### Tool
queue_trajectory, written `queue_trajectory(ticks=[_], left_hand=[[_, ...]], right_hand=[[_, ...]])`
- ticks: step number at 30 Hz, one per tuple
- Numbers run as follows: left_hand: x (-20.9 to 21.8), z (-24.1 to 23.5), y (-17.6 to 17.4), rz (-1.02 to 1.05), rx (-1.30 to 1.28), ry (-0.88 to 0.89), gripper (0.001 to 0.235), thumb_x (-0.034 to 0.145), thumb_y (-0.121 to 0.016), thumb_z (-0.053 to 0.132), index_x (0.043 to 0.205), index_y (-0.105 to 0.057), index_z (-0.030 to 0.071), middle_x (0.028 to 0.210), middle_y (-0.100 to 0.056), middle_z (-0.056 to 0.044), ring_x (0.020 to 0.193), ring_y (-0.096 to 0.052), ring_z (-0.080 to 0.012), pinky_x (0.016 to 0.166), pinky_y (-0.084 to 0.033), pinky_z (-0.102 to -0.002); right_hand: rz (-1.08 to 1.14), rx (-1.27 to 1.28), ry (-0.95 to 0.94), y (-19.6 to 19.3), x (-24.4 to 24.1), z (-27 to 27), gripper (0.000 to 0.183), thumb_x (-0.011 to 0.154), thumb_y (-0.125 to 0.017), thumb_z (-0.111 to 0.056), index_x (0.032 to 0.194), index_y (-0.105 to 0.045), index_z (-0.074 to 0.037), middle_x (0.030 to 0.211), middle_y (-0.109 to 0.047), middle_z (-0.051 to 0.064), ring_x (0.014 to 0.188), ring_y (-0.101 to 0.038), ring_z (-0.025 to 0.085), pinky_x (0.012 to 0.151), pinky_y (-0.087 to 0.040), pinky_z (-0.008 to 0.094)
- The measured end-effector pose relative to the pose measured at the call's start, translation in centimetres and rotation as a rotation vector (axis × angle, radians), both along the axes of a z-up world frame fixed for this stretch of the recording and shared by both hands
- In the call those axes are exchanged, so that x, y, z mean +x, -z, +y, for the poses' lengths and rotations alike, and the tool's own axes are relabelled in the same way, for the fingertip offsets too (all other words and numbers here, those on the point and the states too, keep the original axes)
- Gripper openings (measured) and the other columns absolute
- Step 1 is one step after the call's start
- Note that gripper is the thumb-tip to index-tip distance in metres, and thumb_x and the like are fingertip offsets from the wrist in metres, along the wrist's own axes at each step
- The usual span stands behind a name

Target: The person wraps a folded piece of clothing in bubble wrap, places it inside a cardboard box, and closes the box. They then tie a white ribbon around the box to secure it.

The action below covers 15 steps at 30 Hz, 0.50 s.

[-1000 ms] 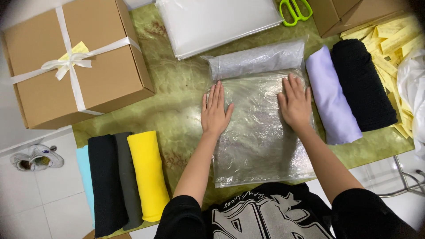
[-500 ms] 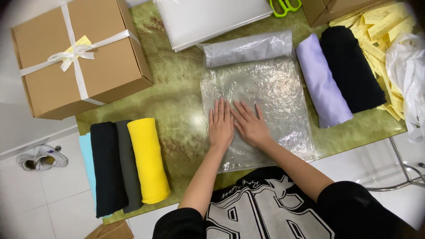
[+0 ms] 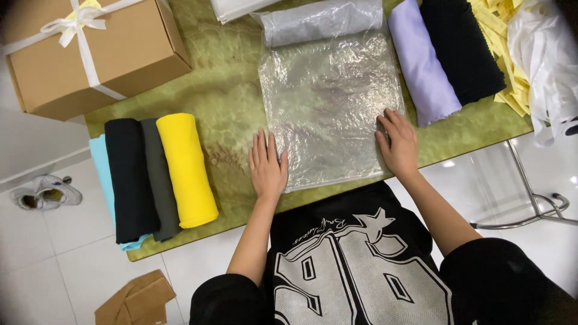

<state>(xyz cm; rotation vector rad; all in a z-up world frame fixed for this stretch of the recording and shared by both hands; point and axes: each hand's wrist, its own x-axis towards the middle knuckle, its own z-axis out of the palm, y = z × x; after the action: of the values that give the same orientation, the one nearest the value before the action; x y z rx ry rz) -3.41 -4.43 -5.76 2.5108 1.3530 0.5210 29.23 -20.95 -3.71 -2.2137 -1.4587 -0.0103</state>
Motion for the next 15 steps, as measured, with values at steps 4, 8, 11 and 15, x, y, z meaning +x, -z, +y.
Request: queue_trajectory(ticks=[4, 8, 11, 15], left_hand=[[-2.9, -1.4, -0.4, -0.017, -0.070, -0.054, 0.065, 0.110, -0.054, 0.047, 0.164, -0.042, 0.014, 0.176, -0.029, -0.012, 0.163, -0.025, -0.0305, 0.131, -0.018, -0.052], [-4.7, -2.4, -1.2, 0.062, -0.118, 0.007, 0.063, 0.109, -0.052, 0.047, 0.165, -0.038, 0.021, 0.178, -0.024, -0.005, 0.165, -0.019, -0.0257, 0.131, -0.014, -0.055], [-5.2, -3.1, -1.8, 0.087, -0.151, 0.006, 0.062, 0.110, -0.050, 0.049, 0.166, -0.036, 0.025, 0.179, -0.022, -0.002, 0.166, -0.016, -0.0238, 0.132, -0.011, -0.055], [-5.5, -4.0, -2.5, 0.069, -0.118, 0.000, 0.061, 0.110, -0.051, 0.045, 0.166, -0.037, 0.025, 0.178, -0.023, -0.002, 0.165, -0.018, -0.0245, 0.131, -0.013, -0.057]], right_hand=[[-0.151, 0.046, 0.049, 1.4, -2.7, 1.4, 0.032, 0.097, -0.080, -0.021, 0.128, -0.077, -0.026, 0.141, -0.064, -0.002, 0.135, -0.057, 0.028, 0.103, -0.048, 0.046], [-0.011, -0.137, -0.305, 0.6, -10.0, 4.2, 0.025, 0.090, -0.080, -0.045, 0.112, -0.075, -0.037, 0.117, -0.067, -0.011, 0.119, -0.061, 0.020, 0.095, -0.047, 0.041], [0.048, -0.217, -0.540, 1.4, -15.9, 5.5, 0.026, 0.089, -0.076, -0.055, 0.106, -0.073, -0.036, 0.112, -0.070, -0.010, 0.120, -0.063, 0.018, 0.099, -0.045, 0.043], [0.039, -0.132, -0.692, 2.7, -20.4, 6.5, 0.028, 0.089, -0.077, -0.053, 0.100, -0.068, -0.028, 0.102, -0.067, -0.006, 0.104, -0.066, 0.020, 0.089, -0.046, 0.040]])
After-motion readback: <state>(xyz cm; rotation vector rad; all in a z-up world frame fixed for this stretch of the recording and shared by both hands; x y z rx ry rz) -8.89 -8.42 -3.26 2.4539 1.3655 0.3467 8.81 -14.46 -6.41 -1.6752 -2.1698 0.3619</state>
